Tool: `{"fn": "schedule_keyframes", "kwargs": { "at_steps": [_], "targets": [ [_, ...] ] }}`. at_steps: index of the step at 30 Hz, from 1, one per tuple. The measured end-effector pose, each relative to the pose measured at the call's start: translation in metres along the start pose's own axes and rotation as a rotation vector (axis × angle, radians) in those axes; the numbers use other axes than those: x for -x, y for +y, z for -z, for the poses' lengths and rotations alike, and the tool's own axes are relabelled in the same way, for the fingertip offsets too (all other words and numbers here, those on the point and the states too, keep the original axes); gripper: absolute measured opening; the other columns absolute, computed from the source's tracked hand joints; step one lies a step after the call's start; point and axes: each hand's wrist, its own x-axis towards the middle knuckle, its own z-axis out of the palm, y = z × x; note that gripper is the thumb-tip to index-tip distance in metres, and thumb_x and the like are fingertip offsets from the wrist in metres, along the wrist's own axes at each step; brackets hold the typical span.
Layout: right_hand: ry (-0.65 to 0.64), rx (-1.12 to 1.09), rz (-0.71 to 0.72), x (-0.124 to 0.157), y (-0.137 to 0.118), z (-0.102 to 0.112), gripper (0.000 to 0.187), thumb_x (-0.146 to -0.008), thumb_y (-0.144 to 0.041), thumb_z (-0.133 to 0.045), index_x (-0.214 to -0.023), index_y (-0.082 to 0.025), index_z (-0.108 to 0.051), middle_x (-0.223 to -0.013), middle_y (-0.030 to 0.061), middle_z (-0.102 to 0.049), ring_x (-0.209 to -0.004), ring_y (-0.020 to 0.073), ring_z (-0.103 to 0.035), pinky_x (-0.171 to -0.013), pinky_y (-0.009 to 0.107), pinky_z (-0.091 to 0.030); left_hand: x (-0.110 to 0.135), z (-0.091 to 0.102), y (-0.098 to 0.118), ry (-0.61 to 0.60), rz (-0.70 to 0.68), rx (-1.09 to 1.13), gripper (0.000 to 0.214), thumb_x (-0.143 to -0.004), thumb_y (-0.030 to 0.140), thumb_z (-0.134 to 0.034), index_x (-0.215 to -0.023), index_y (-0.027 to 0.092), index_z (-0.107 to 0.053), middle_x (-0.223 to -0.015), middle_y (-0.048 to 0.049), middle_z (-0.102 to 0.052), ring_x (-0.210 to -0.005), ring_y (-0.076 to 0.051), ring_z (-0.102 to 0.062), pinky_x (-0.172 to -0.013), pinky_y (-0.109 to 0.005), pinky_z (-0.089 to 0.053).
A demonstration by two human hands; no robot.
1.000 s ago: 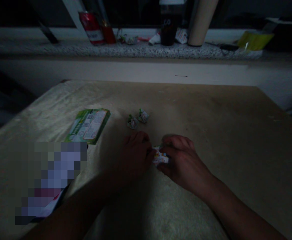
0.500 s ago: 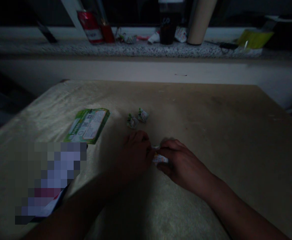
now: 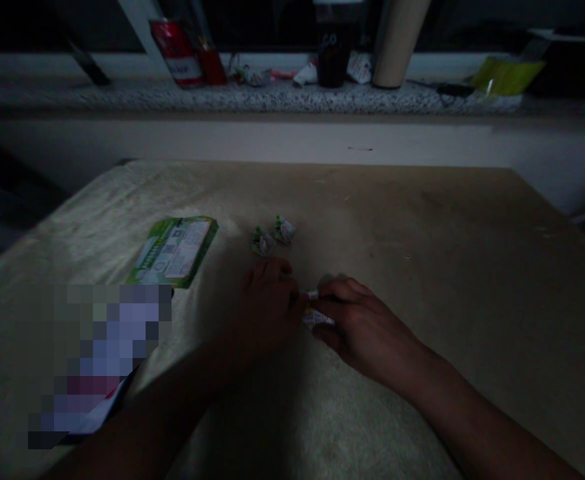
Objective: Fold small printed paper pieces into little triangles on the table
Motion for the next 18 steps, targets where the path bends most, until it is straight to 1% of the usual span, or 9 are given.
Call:
{"fn": "schedule_keyframes", "kwargs": {
  "at_steps": [3, 9, 12, 15, 18],
  "targets": [
    [-0.009, 0.007, -0.004, 0.0003, 0.0007, -0.0007, 0.041, -0.094, -0.022, -0.068, -0.135, -0.029, -0.069, -0.122, 0.0094, -0.068, -0.117, 0.0289, -0.062, -0.103, 0.048, -0.054, -0.0005, 0.0000, 0.0008, -0.012, 0.001, 0.002, 0.026, -0.098, 0.034, -0.057, -0.087, 0.017, -0.074, -0.124, -0.0138, -0.058, -0.122, -0.033, -0.052, -0.105, -0.052, -0.040],
    [-0.006, 0.017, 0.001, -0.0008, -0.0009, -0.0001, 0.041, -0.093, -0.022, -0.069, -0.133, -0.029, -0.070, -0.121, 0.0091, -0.068, -0.116, 0.0288, -0.063, -0.101, 0.047, -0.055, -0.0001, -0.0016, -0.0012, 0.020, -0.007, -0.003, 0.024, -0.097, 0.032, -0.058, -0.088, 0.017, -0.075, -0.122, -0.0131, -0.059, -0.120, -0.032, -0.053, -0.104, -0.052, -0.040],
    [0.006, 0.014, -0.014, -0.0013, -0.0025, 0.0003, 0.040, -0.092, -0.020, -0.071, -0.131, -0.029, -0.072, -0.119, 0.0089, -0.069, -0.115, 0.0285, -0.064, -0.100, 0.047, -0.055, 0.0015, 0.0011, -0.0048, 0.009, -0.019, 0.035, 0.021, -0.093, 0.032, -0.062, -0.086, 0.017, -0.075, -0.123, -0.0129, -0.059, -0.122, -0.031, -0.053, -0.105, -0.051, -0.041],
    [0.006, 0.008, -0.021, -0.0014, -0.0026, -0.0001, 0.040, -0.091, -0.020, -0.072, -0.129, -0.030, -0.072, -0.119, 0.0083, -0.068, -0.115, 0.0279, -0.063, -0.102, 0.046, -0.054, 0.0032, 0.0041, -0.0069, -0.005, -0.020, 0.050, 0.021, -0.088, 0.037, -0.068, -0.087, 0.018, -0.075, -0.125, -0.0138, -0.059, -0.124, -0.033, -0.053, -0.106, -0.051, -0.041],
    [0.001, 0.012, -0.025, -0.0012, -0.0013, -0.0011, 0.039, -0.091, -0.020, -0.072, -0.129, -0.029, -0.073, -0.120, 0.0075, -0.067, -0.116, 0.0276, -0.063, -0.103, 0.046, -0.053, 0.0036, 0.0053, -0.0069, 0.002, -0.019, 0.043, 0.022, -0.085, 0.040, -0.071, -0.087, 0.019, -0.075, -0.127, -0.0141, -0.059, -0.126, -0.034, -0.053, -0.106, -0.053, -0.041]
  ]
}}
